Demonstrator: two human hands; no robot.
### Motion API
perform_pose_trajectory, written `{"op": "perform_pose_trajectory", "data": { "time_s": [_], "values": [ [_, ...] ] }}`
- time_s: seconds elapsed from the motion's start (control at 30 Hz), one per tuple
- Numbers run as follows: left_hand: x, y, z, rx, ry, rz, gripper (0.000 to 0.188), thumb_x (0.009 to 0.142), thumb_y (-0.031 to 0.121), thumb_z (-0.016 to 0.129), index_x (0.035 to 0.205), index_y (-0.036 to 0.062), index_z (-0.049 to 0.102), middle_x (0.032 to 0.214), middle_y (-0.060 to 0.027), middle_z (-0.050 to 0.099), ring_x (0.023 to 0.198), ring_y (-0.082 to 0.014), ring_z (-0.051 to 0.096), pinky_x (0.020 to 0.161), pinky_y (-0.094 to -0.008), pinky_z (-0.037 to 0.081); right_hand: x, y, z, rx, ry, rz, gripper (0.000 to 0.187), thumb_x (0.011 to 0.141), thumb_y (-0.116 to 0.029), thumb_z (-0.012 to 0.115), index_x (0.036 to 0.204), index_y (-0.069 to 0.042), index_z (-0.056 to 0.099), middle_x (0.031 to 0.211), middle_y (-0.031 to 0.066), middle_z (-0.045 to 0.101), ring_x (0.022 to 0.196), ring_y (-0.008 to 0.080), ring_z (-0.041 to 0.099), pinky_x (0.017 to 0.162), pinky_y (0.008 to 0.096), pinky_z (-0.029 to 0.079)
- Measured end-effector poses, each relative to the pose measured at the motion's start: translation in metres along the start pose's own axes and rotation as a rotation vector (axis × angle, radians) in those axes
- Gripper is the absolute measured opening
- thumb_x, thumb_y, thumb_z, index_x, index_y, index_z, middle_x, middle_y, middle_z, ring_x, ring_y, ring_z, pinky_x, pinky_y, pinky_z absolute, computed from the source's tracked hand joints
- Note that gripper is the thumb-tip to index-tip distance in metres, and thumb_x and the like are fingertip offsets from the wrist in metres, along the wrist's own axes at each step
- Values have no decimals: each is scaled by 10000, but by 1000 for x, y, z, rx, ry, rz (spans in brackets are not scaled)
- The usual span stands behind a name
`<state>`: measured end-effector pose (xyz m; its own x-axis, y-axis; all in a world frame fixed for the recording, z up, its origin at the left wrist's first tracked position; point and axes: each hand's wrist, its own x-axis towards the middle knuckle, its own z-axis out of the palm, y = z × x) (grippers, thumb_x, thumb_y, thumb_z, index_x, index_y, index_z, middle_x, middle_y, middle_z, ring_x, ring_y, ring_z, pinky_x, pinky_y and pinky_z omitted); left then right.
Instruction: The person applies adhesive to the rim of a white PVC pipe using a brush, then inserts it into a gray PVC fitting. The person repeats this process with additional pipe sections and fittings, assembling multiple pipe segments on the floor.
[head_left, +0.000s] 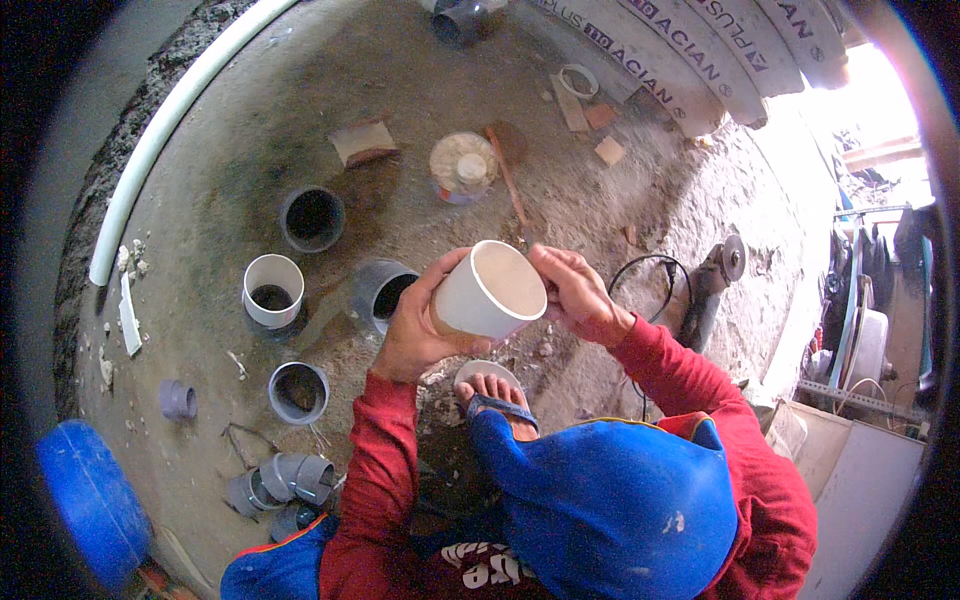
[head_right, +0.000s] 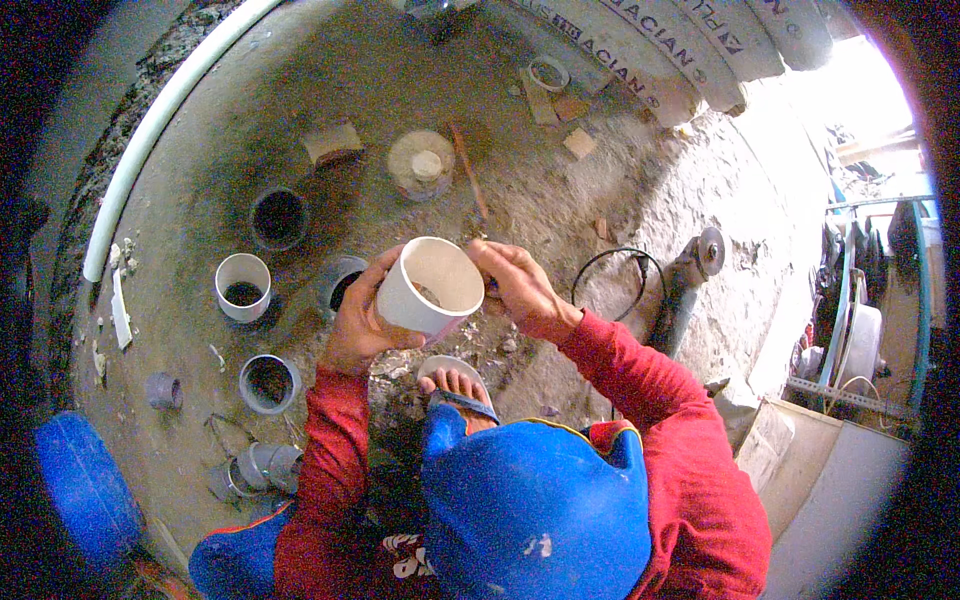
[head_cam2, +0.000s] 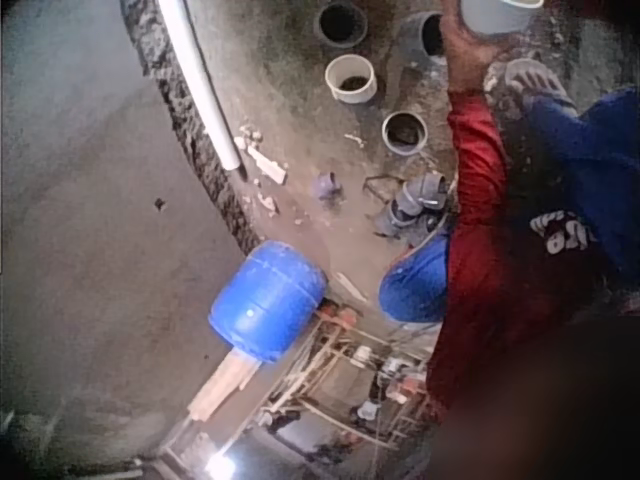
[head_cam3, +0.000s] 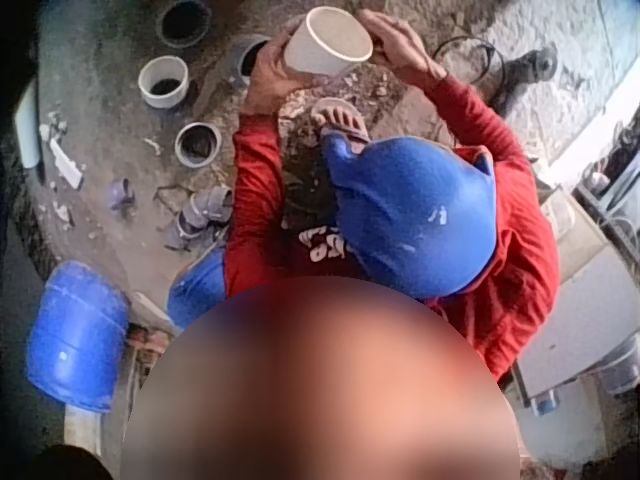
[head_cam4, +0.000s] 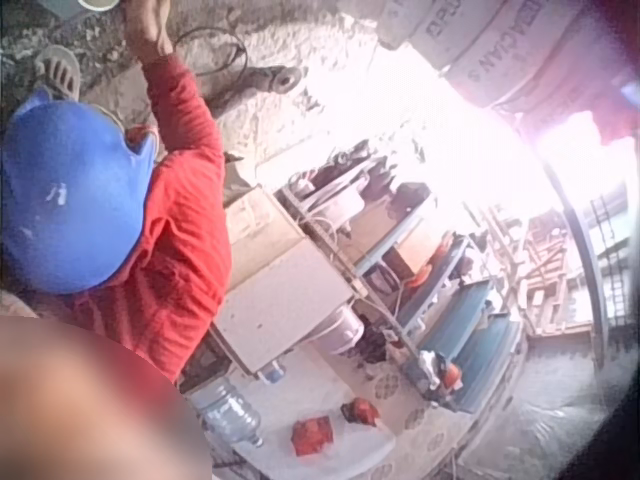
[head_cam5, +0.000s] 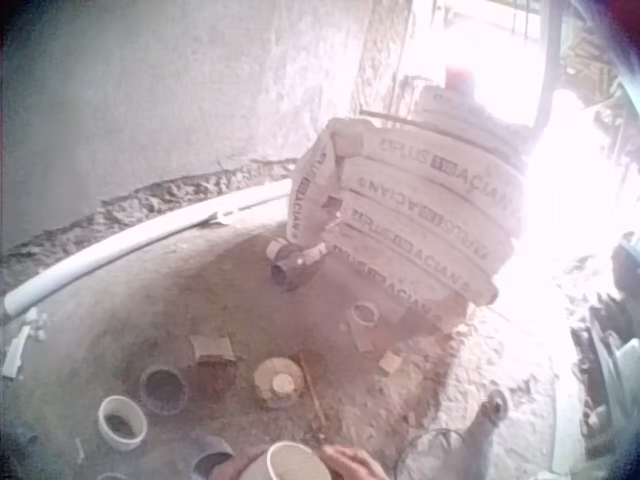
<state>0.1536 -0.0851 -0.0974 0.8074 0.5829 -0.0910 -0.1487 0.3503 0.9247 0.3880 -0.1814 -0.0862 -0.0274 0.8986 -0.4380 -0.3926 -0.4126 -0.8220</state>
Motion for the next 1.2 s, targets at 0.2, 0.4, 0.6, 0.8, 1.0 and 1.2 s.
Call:
{"op": "perform_pose_trajectory", "data": {
  "time_s": [0.2,0.4,0.6,0.8,1.0,1.2],
  "values": [
    [-5,0,3,-21,-20,-27,1008,632,113,969,1490,9,449,1418,-109,574,1320,-204,535,1118,-367,430,-1,1,5,-344,155,-208,363,1079,-365,531,869,-73,576,716,4,538,595,119,498,525,299,401],
    [0,-10,15,-161,212,-7,886,736,80,911,1472,-2,424,1383,-138,584,1266,-217,569,1081,-366,463,5,-7,3,-861,269,-374,269,1005,-230,604,885,11,587,745,172,561,666,269,566,628,417,454],
    [3,-25,46,-388,555,-86,410,1001,245,678,1319,21,550,1237,-96,679,1120,-212,662,1009,-413,506,14,15,-7,-724,424,-185,344,1038,-286,560,858,3,606,715,144,561,657,228,565,618,388,454],
    [3,-33,33,-654,534,-145,289,1015,278,657,1210,65,645,1199,-72,706,1090,-208,679,950,-413,544,16,15,-10,-591,582,-281,360,1087,-271,515,847,-17,602,705,39,563,662,125,538,612,323,452],
    [11,-40,57,-260,651,-38,283,1008,156,675,1203,-36,603,1098,-99,718,950,-147,689,825,-313,563,4,9,12,-761,277,-449,343,1060,-283,576,907,21,619,766,76,612,739,141,533,663,356,470],
    [1,-49,73,503,714,344,117,973,49,686,1065,-15,652,973,-101,736,856,-150,702,765,-292,564,17,20,4,-234,470,-202,402,1072,-356,543,1081,22,678,880,33,674,761,127,607,666,312,505]
  ]
}}
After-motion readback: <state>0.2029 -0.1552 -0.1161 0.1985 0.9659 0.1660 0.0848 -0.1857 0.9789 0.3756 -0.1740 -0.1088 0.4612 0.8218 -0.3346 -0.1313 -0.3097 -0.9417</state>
